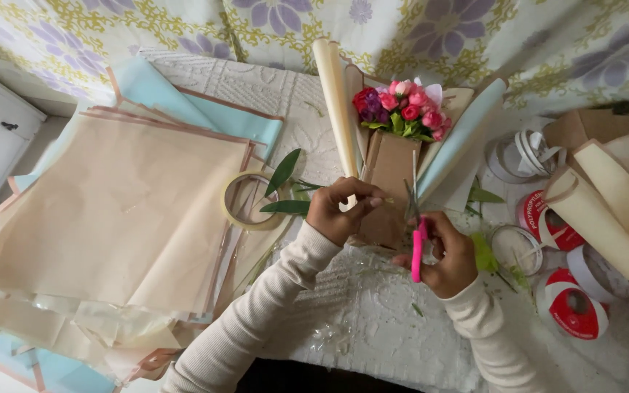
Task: Trimming leaves and stems of a flower bouquet and preparing it for wrapping.
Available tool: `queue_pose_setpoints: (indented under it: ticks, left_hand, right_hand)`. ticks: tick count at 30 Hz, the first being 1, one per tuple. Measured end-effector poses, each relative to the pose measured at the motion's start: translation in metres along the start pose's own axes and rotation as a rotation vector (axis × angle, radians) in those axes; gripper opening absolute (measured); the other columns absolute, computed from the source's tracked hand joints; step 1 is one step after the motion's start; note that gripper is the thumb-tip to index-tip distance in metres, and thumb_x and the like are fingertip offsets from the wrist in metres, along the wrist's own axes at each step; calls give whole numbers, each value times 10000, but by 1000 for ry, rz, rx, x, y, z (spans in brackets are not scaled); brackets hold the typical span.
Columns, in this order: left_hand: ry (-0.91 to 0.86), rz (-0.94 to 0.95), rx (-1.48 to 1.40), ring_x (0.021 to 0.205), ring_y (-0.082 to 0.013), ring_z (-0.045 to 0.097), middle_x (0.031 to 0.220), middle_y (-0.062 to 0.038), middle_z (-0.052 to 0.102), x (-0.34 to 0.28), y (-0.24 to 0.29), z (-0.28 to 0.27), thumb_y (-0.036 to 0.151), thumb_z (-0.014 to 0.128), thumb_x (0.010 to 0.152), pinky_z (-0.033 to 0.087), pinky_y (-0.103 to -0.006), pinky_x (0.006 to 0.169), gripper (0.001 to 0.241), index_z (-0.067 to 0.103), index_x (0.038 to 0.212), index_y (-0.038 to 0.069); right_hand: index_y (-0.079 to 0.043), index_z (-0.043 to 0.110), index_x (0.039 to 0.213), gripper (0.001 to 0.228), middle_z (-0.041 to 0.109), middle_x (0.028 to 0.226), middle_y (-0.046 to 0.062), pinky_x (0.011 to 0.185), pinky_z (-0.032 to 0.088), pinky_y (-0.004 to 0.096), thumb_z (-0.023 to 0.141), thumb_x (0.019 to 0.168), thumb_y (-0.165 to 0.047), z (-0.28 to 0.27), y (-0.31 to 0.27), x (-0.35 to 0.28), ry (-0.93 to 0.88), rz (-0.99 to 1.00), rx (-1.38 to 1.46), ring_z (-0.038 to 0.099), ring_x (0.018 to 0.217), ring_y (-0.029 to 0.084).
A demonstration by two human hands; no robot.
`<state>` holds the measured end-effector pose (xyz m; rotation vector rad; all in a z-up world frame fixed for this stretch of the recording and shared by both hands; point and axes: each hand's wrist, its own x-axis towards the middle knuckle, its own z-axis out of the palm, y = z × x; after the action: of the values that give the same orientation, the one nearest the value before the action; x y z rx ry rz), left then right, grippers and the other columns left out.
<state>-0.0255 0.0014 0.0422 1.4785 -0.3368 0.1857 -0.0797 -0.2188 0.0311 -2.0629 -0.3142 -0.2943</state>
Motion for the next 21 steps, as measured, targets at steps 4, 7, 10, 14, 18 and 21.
queue_pose_setpoints:
  ticks: [4,7,10,14,18,21]
  left_hand:
    - [-34,-49,-93,726,-68,566,693,15,705,-1,3,3,160,833,850,422,-233,773,78,801,922,161]
    - [-52,-53,-128,749,-63,578,715,21,709,-5,4,6,159,862,821,419,-223,773,103,806,907,164]
    - [-48,-73,-163,735,-55,571,700,19,706,-5,12,8,157,856,824,413,-211,774,84,806,892,159]
    - [-50,-55,-186,745,-67,581,716,0,710,-6,5,6,137,854,825,408,-220,777,101,802,910,124]
    - [-36,-36,-161,736,-70,582,709,-5,712,-4,9,2,142,864,822,413,-227,776,109,807,913,125]
    - [-14,-30,-144,725,-74,574,690,-7,697,-4,6,2,139,870,817,417,-230,771,121,805,916,116]
  right_hand:
    - [-71,693,976,586,587,651,52,537,501,257,1033,541,-266,6,8,1,-26,-44,56,530,533,114]
    - [-65,711,985,565,574,617,59,530,495,250,1023,547,-238,8,2,-2,-31,-50,41,525,519,116]
    - [-83,706,945,508,559,591,37,540,471,210,1015,569,-231,6,1,0,-30,-68,32,496,536,71]
    - [-106,706,902,482,550,569,18,528,447,194,1013,564,-259,7,2,0,-24,-98,31,468,516,63]
    - [-111,734,893,470,599,600,45,549,498,233,1023,549,-250,6,3,1,-29,-119,28,561,530,105]
    - [-92,735,899,469,610,604,53,554,502,244,1018,554,-235,6,1,0,-30,-139,31,567,527,115]
